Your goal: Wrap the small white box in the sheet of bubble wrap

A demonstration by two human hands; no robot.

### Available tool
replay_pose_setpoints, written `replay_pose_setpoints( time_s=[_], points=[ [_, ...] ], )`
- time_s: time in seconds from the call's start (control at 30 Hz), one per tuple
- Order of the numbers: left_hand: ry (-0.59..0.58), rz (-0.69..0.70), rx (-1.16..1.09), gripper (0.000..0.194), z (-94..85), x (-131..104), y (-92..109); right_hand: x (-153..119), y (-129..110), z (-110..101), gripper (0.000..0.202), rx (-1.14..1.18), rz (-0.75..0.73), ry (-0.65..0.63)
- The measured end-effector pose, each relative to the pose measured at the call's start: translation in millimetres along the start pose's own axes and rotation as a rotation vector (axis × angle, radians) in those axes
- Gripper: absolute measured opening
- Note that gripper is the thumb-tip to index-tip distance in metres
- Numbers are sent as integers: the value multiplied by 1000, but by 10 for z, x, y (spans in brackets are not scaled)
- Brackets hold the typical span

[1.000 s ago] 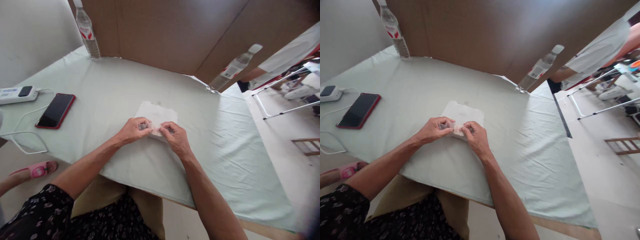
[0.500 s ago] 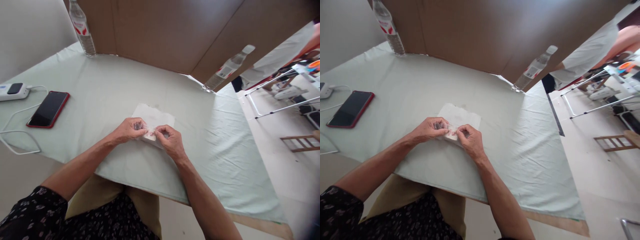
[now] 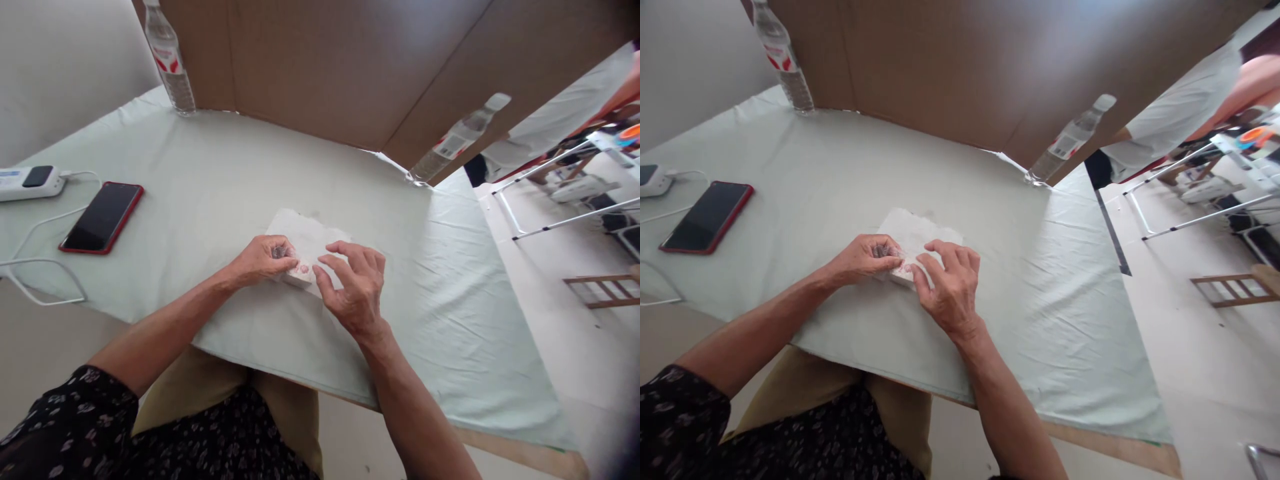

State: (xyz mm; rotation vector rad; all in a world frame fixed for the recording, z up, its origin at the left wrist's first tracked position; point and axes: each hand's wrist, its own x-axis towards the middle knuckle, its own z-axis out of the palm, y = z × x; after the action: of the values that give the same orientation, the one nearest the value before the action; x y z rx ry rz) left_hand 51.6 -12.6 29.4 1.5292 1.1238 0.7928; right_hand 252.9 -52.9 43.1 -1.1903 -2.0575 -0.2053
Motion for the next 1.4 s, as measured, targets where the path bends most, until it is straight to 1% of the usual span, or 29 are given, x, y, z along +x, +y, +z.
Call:
replay_pose_setpoints(
  time_s=[0.03, 0.1, 0.17, 0.2, 0.3, 0.4, 0.5, 0.6, 0.67, 0.73, 0.83, 0.9, 0.97, 1.07, 1.17, 1.23, 1.3, 1.4],
  points=[
    [-2, 9, 6, 20, 1, 3, -12, 1, -36, -16, 4, -18, -69, -20],
    [-1, 25, 16, 20, 1, 9, -31, -9, -87, -9, 8, -22, -156, -120],
    [3, 28, 36, 20, -3, 15, -32, -29, -102, 37, 14, -32, -186, -227],
    [2, 26, 49, 20, -10, 16, -24, -39, -98, 64, 15, -38, -186, -260],
    [-38, 38, 105, 19, -55, 8, 25, -53, -72, 112, 14, -44, -169, -292],
    [-56, 44, 176, 14, -131, -20, 73, -42, -62, 104, 16, -63, -167, -320],
    [-20, -13, 173, 13, -204, -52, 79, -27, -70, 84, 19, -97, -186, -359],
    [23, -67, 200, 18, -254, -60, 42, -23, -79, 83, 23, -133, -203, -387],
    [53, -70, 305, 20, -284, -54, 12, -23, -86, 89, 23, -163, -212, -401],
    [94, -75, 469, 23, -317, -51, -1, -23, -94, 97, 21, -186, -215, -408],
    [144, -133, 716, 36, -369, -65, 28, -22, -106, 107, 19, -194, -213, -408],
    [136, -178, 817, 44, -395, -76, 65, -23, -110, 113, 18, -194, -215, -403],
    [111, -207, 860, 50, -408, -71, 98, -24, -112, 118, 18, -199, -219, -394],
    [81, -282, 799, 51, -411, -23, 118, -28, -115, 123, 18, -211, -223, -380],
    [45, -404, 643, 35, -400, 37, 106, -29, -120, 126, 17, -220, -231, -369],
    [-1, -437, 548, 25, -387, 58, 92, -29, -122, 127, 17, -221, -236, -365],
    [-18, -400, 496, 25, -368, 56, 88, -30, -122, 129, 17, -221, -235, -365],
    [51, -280, 469, 25, -323, 27, 117, -33, -120, 132, 16, -224, -232, -365]
  ],
)
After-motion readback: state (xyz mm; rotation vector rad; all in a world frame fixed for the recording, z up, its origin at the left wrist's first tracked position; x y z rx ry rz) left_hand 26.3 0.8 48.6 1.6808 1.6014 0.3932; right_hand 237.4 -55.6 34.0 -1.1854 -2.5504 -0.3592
